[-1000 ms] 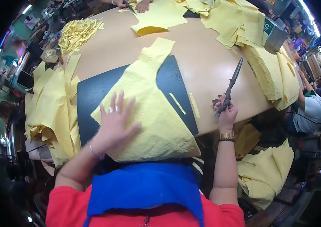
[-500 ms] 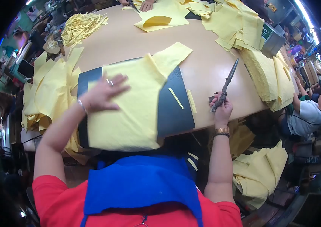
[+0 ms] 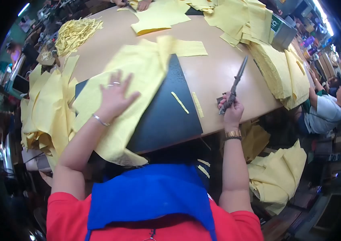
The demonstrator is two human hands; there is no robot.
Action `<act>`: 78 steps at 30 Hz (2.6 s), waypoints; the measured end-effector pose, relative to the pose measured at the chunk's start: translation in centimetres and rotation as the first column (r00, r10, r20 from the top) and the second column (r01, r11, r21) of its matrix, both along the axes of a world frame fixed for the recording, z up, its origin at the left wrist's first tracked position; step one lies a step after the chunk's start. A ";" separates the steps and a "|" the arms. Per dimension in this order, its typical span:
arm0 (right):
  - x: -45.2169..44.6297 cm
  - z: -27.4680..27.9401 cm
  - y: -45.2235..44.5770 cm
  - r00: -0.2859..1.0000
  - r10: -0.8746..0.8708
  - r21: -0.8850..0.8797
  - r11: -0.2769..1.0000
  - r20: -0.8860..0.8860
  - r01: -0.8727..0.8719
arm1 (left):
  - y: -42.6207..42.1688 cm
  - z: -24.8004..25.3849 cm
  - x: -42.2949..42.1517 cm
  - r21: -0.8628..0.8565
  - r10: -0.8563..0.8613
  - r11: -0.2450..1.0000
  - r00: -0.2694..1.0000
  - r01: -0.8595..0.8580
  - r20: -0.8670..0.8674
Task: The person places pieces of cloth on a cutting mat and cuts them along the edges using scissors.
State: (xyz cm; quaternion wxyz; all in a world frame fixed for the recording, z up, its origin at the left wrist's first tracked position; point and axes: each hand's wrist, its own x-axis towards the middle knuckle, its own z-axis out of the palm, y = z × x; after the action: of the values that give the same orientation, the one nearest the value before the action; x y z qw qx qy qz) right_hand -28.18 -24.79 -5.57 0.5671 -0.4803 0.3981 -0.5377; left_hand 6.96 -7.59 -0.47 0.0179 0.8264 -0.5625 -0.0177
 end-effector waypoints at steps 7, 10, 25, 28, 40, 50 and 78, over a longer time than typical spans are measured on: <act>-0.5 -0.7 -0.3 0.985 -0.106 -0.001 0.994 0.136 0.107 | -1.7 0.4 3.2 -0.001 -0.801 0.591 0.586 0.807 -0.123; -0.2 -0.3 -0.2 0.989 -0.103 -0.008 0.994 0.107 0.105 | -3.8 1.4 11.8 0.084 -0.496 0.868 0.856 0.489 0.148; 0.3 0.0 -0.1 0.999 -0.035 -0.002 0.999 0.029 0.035 | 3.3 2.2 0.5 -0.135 -0.229 0.963 0.972 0.233 0.049; 0.0 -0.2 -0.2 1.000 -0.028 -0.019 0.999 0.011 0.028 | -1.8 1.9 -2.9 -0.270 -0.487 0.818 0.862 0.508 0.143; 0.4 0.4 -0.1 0.999 -0.038 -0.014 0.999 -0.008 0.038 | -12.2 1.8 -3.6 -0.460 -0.444 0.880 0.550 0.120 -0.707; 0.2 -0.3 -0.5 0.997 -0.067 -0.020 0.997 0.024 0.068 | -4.8 -1.3 8.1 -0.097 -0.181 0.980 0.979 0.172 -0.097; 0.5 0.5 -0.1 0.999 -0.050 -0.005 0.999 -0.002 0.050 | -5.6 6.4 -0.7 -0.416 -0.477 0.869 0.226 0.268 -0.850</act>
State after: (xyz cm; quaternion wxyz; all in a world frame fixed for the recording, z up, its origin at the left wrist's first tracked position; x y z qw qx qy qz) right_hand -27.65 -24.89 -5.08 0.5518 -0.4723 0.4093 -0.5522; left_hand 6.22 -13.20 5.88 0.4078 0.4961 -0.6266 -0.4415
